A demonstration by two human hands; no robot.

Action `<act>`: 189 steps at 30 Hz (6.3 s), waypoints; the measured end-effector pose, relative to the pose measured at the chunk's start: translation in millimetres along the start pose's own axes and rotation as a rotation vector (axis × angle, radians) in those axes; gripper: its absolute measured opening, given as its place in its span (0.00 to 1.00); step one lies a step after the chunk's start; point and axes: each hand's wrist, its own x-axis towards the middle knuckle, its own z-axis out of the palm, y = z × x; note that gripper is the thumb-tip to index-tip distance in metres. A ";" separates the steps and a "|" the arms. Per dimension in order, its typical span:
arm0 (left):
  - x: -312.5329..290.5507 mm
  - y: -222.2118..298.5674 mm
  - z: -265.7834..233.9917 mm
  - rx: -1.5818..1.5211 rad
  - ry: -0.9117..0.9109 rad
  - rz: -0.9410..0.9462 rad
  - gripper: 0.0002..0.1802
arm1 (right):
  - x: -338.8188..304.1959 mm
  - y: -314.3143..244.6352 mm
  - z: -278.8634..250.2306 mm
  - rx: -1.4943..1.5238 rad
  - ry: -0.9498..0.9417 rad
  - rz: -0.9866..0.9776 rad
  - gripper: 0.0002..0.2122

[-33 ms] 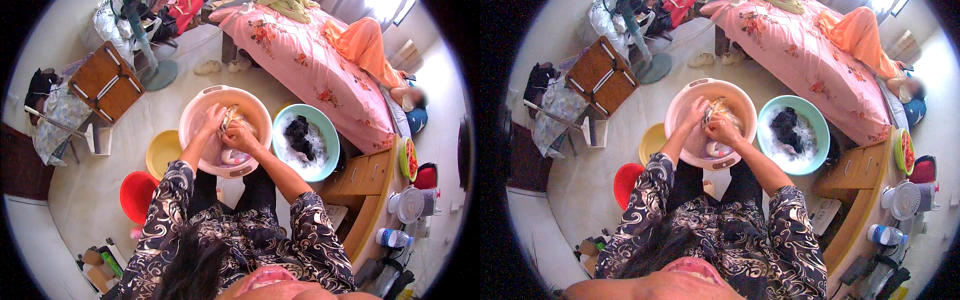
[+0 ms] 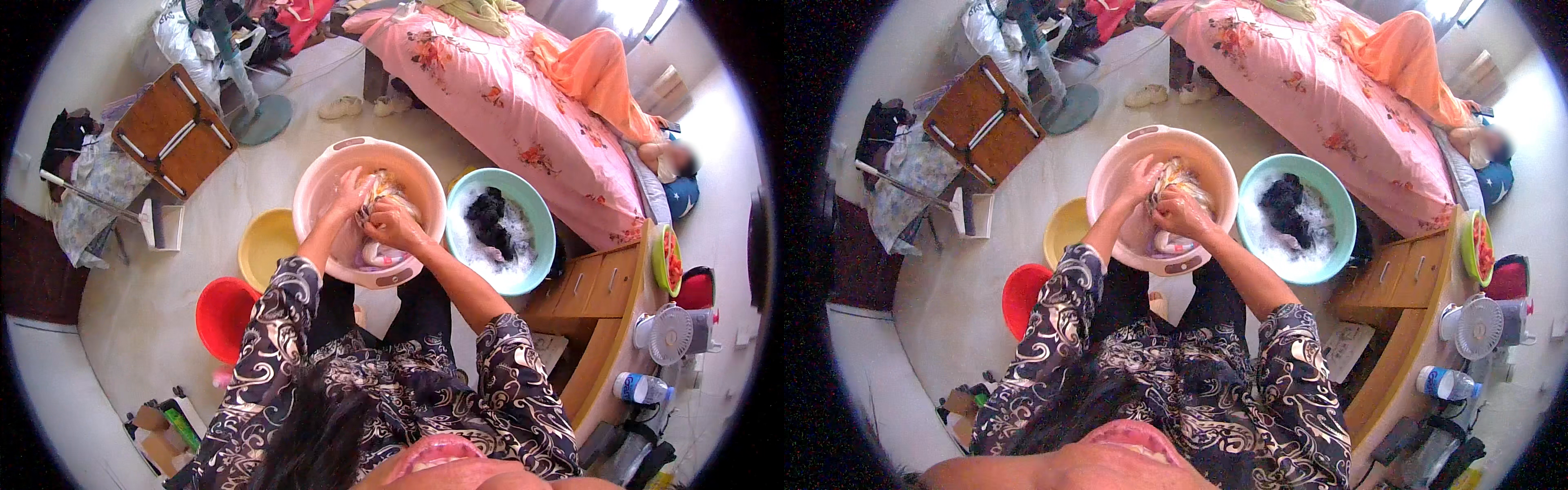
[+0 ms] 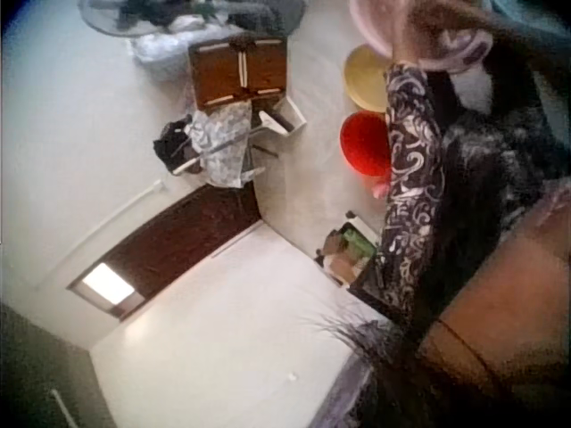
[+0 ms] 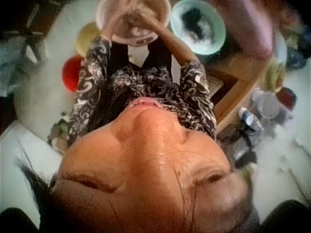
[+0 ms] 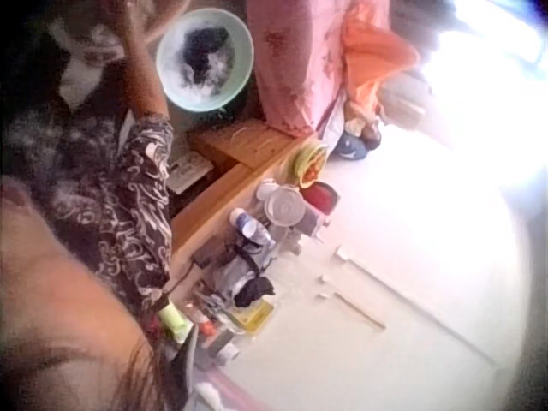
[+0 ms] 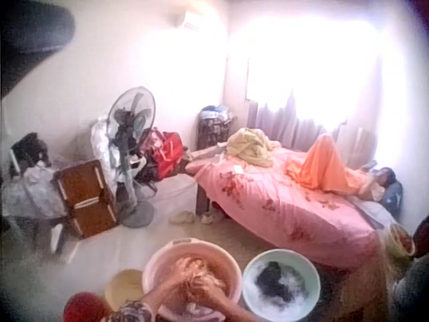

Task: The person washes clothes by hand in a basin of soapy water, scrubbing individual items and transferring them between different tubs on the floor.

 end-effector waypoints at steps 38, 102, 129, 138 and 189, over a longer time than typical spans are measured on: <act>-87.4 -55.4 39.9 0.154 -0.382 -0.417 0.27 | -27.4 76.4 80.2 -0.165 0.025 0.876 0.23; -42.7 -14.9 28.8 0.683 -0.350 -0.292 0.21 | 10.2 45.8 42.3 -0.189 -0.323 1.066 0.21; -60.5 46.0 -66.3 -0.393 0.292 -0.405 0.18 | -26.0 14.5 -32.9 -0.055 0.444 0.612 0.16; -97.1 52.7 -24.9 0.705 -0.111 -0.018 0.37 | -18.1 11.6 22.1 -0.432 -0.037 0.774 0.27; -68.7 56.6 -57.1 0.060 0.030 0.060 0.13 | -2.6 -6.2 -19.1 0.093 0.260 0.841 0.21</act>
